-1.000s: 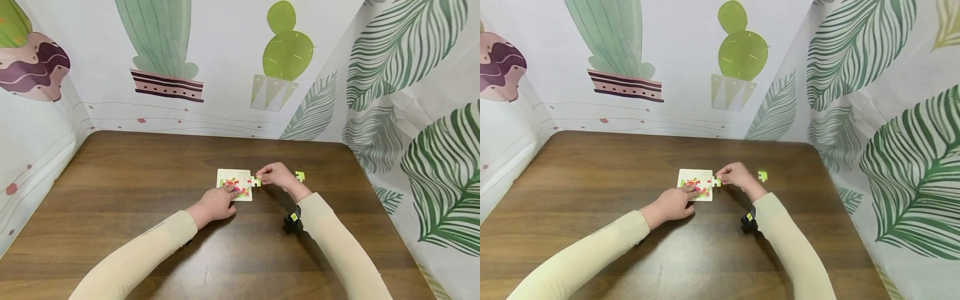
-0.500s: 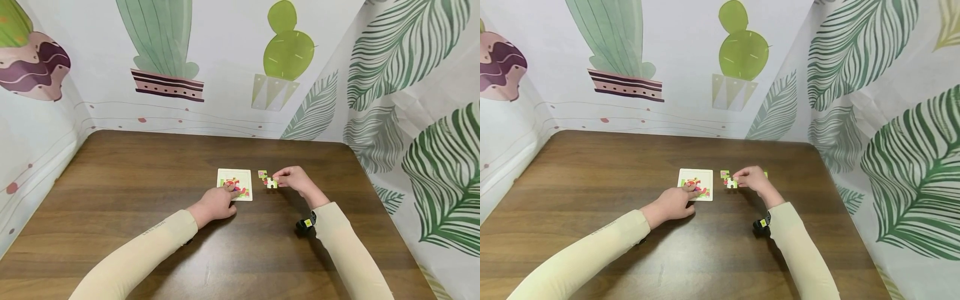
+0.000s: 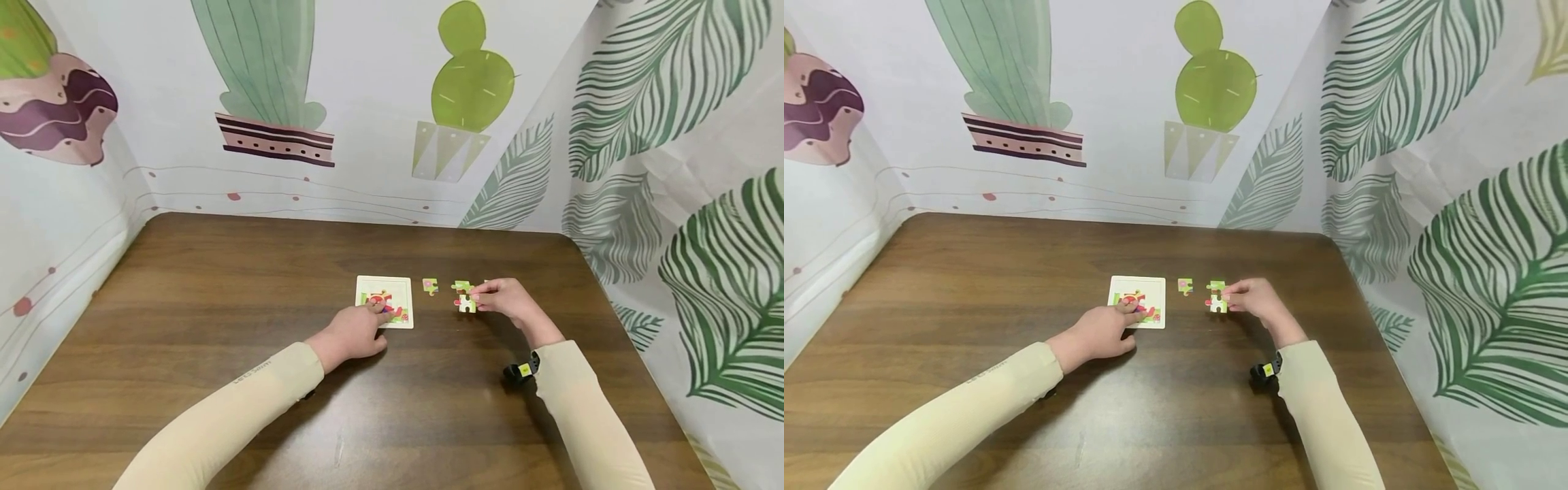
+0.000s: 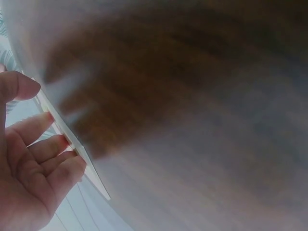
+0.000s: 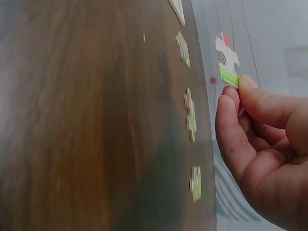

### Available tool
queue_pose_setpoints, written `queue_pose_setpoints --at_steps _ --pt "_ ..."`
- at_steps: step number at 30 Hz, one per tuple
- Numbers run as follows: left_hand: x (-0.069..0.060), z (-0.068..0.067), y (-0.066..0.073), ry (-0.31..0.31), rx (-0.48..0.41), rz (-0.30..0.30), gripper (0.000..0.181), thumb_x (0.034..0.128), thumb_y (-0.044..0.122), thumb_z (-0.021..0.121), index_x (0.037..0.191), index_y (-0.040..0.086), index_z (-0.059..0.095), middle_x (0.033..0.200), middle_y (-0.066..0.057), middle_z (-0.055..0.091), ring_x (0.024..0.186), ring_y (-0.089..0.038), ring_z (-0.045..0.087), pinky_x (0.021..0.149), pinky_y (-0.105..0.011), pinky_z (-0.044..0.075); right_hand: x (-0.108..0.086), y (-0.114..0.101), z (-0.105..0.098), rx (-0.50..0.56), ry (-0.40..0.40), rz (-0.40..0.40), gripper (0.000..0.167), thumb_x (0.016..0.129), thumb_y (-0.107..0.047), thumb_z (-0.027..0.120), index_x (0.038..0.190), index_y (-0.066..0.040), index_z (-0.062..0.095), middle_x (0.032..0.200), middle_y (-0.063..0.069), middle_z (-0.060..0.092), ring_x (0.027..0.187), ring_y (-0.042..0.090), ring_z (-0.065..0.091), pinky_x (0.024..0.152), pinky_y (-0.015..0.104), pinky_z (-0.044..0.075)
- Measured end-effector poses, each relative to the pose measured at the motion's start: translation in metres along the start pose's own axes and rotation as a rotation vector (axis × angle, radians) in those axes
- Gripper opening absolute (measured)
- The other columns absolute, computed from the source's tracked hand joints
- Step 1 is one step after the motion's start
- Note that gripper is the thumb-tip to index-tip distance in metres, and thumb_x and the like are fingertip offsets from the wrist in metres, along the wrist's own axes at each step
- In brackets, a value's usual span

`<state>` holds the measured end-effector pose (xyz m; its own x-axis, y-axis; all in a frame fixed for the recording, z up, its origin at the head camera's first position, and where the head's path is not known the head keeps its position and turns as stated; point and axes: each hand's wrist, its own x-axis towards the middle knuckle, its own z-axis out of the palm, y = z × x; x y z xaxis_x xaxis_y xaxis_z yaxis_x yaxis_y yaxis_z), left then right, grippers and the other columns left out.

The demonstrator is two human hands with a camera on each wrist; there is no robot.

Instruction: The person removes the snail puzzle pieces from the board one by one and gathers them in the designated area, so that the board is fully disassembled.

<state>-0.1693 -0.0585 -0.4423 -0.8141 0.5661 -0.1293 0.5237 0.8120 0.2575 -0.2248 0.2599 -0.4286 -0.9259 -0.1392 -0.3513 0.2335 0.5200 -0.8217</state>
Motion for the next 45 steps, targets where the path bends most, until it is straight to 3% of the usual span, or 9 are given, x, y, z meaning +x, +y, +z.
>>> queue_pose_setpoints --at_steps 5,13,24,45 --pt "0.001 0.000 -0.001 -0.003 0.007 -0.001 0.055 0.0911 0.025 0.060 0.144 0.011 0.060 0.152 -0.017 0.056 0.141 -0.037 0.055 0.101 -0.048 0.056 -0.007 0.007 -0.013 0.038 -0.015 -0.019 0.036 0.099 -0.004 0.063 0.124 0.021 0.060 0.088 -0.008 0.067 0.076 -0.003 0.065 0.076 0.020 0.061" --pt "0.001 0.002 -0.001 0.003 0.000 -0.005 0.056 0.0892 0.027 0.062 0.144 0.013 0.061 0.151 -0.017 0.057 0.141 -0.034 0.055 0.098 -0.047 0.057 -0.014 0.015 -0.023 0.034 -0.009 -0.033 0.036 0.098 -0.003 0.063 0.122 0.023 0.060 0.084 -0.012 0.068 0.075 -0.003 0.064 0.074 0.020 0.060" --pt "0.002 0.004 -0.002 -0.013 0.007 -0.009 0.058 0.0894 0.028 0.063 0.145 0.013 0.060 0.152 -0.015 0.055 0.143 -0.034 0.054 0.103 -0.046 0.055 -0.015 0.028 -0.030 -0.027 0.038 0.021 0.032 0.097 0.000 0.063 0.121 0.022 0.060 0.092 -0.002 0.069 0.074 -0.002 0.064 0.073 0.018 0.060" --pt "0.001 0.003 -0.001 -0.017 -0.002 -0.020 0.057 0.0883 0.028 0.062 0.144 0.014 0.061 0.152 -0.015 0.056 0.142 -0.034 0.054 0.102 -0.047 0.056 -0.009 0.038 -0.040 -0.039 0.009 0.056 0.028 0.097 0.002 0.062 0.115 0.022 0.062 0.080 -0.011 0.065 0.072 -0.002 0.062 0.071 0.018 0.059"
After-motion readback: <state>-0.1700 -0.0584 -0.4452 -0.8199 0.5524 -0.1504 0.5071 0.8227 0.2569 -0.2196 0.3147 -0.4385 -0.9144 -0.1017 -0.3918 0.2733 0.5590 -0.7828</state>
